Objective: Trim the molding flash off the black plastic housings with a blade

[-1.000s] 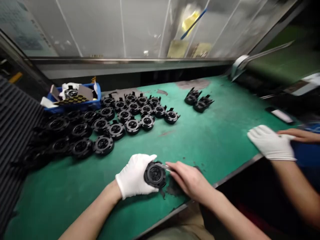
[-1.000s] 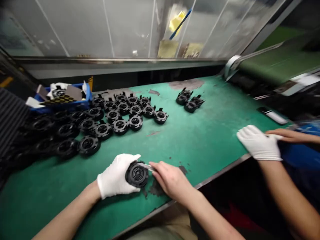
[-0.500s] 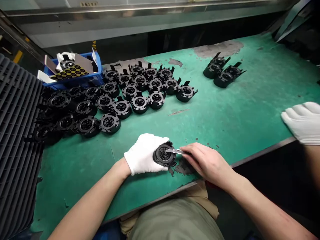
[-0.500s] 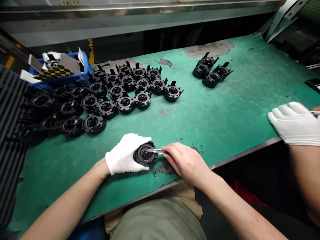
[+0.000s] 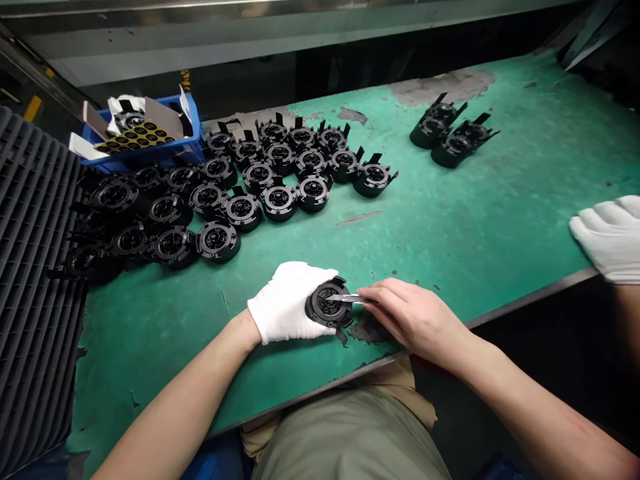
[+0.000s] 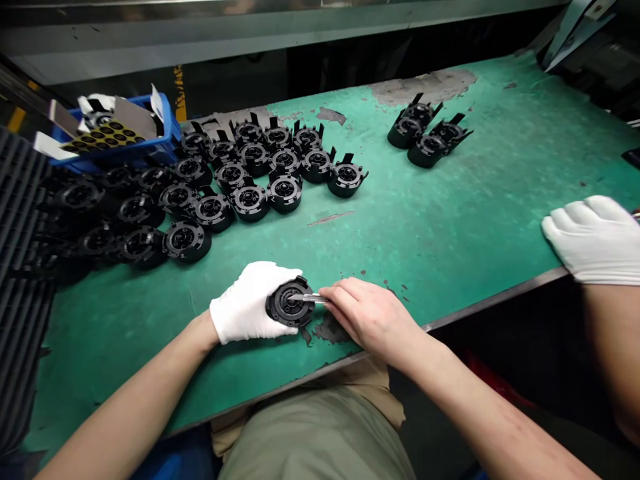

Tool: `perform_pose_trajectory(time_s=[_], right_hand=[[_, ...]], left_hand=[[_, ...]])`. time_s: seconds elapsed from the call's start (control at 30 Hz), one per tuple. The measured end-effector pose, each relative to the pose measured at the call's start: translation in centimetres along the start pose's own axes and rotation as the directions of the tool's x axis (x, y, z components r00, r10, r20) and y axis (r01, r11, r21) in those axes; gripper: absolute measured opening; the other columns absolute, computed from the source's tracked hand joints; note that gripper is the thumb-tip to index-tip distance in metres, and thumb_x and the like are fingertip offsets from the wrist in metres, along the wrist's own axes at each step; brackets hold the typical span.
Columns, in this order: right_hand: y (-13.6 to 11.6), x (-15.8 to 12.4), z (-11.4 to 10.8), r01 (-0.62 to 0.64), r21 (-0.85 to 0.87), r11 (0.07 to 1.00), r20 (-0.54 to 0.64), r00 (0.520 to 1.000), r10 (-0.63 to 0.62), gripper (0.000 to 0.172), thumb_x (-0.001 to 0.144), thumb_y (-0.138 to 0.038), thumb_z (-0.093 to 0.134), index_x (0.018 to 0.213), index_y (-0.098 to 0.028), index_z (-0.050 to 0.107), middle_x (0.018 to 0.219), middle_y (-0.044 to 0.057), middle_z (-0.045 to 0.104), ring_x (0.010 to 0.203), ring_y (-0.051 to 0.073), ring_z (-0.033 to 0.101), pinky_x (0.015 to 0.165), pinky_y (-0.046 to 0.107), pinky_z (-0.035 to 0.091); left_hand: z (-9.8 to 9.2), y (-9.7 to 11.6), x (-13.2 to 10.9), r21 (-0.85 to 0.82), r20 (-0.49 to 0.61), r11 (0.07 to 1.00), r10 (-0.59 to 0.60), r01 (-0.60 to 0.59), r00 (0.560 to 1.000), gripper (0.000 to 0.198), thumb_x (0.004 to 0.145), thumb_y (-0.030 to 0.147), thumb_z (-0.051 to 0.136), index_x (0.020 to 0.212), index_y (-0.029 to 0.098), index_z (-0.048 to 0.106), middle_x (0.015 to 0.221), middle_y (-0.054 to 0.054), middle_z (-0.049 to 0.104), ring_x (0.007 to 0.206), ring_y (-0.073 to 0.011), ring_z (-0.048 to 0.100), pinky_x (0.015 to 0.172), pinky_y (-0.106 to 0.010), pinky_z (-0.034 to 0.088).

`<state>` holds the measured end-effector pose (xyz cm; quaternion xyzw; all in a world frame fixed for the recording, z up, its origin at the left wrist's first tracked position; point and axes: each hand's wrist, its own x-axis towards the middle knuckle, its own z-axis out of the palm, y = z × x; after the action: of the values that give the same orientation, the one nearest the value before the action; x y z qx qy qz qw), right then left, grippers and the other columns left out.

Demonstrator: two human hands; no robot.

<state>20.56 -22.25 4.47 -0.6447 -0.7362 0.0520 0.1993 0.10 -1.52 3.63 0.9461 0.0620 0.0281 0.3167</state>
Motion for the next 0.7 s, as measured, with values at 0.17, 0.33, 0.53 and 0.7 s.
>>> perform_pose_trajectory(time_s=[0.17,0.33,0.53,0.7], right_hand=[[-0.5,0.2,-0.6,0.019,-0.090,0.996,0.020,1.000,-0.017,0.016,0.115,-0.028,0.056,0.126,-0.021,0.066,0.100,0.006,0.074,0.084,0.018,0.068,0.074,0.031,0.053],[-1.5,0.3,-1.1,0.002,-0.149,0.989,0.026,1.000,0.002,0.016,0.116,-0.027,0.053,0.121,-0.022,0.067,0.093,0.004,0.070,0.079,0.019,0.064,0.070,0.033,0.049],[-1.5,0.3,-1.4,0.062,-0.176,0.982,0.047,0.997,-0.054,0.022,0.113,-0.017,0.051,0.129,-0.023,0.066,0.092,0.004,0.070,0.080,0.020,0.065,0.071,0.035,0.049],[0.0,1.2,-2.0,0.141,-0.142,0.980,0.107,0.986,-0.127,0.024,0.113,-0.015,0.048,0.123,-0.022,0.069,0.089,0.004,0.068,0.079,0.020,0.064,0.072,0.034,0.051]], left_hand=[[-0.1,0.2,0.2,-0.001,0.004,1.000,0.001,-0.001,1.000,0.048,0.080,0.061,0.085,0.109,0.028,0.067,0.098,-0.001,0.080,0.093,-0.0307,0.079,0.085,-0.039,0.052],[0.0,0.1,0.1,0.003,-0.001,1.000,-0.006,0.006,1.000,0.052,0.078,0.063,0.086,0.111,0.027,0.067,0.100,-0.002,0.080,0.095,-0.0307,0.079,0.085,-0.038,0.053],[-0.2,0.2,0.1,0.011,0.000,1.000,0.001,-0.001,1.000,0.048,0.080,0.063,0.084,0.108,0.028,0.067,0.097,-0.001,0.080,0.093,-0.0303,0.079,0.082,-0.038,0.052],[-0.2,0.3,0.1,0.011,-0.001,1.000,0.004,-0.004,1.000,0.048,0.080,0.060,0.085,0.111,0.028,0.067,0.100,-0.001,0.081,0.095,-0.0312,0.080,0.084,-0.039,0.053]])
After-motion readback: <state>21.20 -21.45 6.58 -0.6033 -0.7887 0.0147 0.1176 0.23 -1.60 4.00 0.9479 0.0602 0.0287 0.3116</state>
